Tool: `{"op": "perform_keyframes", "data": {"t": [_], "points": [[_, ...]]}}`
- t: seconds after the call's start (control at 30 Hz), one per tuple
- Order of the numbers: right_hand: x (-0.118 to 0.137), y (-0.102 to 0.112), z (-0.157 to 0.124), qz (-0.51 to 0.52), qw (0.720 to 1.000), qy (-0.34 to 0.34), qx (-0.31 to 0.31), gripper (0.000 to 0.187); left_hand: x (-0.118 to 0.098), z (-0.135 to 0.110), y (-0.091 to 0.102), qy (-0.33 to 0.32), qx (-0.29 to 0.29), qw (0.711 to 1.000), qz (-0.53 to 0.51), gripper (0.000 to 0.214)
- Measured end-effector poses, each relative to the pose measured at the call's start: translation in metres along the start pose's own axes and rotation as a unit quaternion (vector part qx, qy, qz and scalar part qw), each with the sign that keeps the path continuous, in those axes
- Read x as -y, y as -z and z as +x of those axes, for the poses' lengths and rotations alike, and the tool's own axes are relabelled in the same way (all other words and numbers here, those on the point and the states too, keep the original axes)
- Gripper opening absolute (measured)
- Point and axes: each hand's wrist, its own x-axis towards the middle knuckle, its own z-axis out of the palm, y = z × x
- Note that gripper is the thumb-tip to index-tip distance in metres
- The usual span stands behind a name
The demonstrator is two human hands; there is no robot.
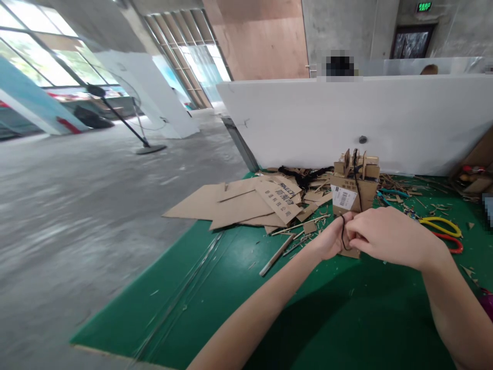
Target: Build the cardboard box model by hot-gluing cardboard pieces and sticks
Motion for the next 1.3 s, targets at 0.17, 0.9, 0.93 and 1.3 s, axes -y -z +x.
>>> {"op": "perform_keyframes", "data": {"t": [0.17, 0.9, 0.93, 1.3], "points": [[-0.004, 0.008, -0.005, 0.013, 0.99, -0.043, -0.133, 0.023, -0.01, -0.003, 0.0, 0.031, 0.083, 0.947, 0.309, 0.017], [0.0, -0.027, 0.047, -0.119, 0.941, -0.231, -0.218, 0.039, -0.083, -0.029, 0.026, -0.133, -0.225, 0.612, 0.747, 0.028], [0.0, -0.027, 0.048, -0.118, 0.942, -0.229, -0.215, 0.039, -0.083, -0.026, 0.029, -0.147, -0.228, 0.631, 0.727, 0.029], [-0.002, -0.02, 0.046, -0.083, 0.931, -0.278, -0.223, 0.052, -0.063, -0.007, 0.029, -0.246, -0.122, 0.778, 0.566, 0.014]]}}
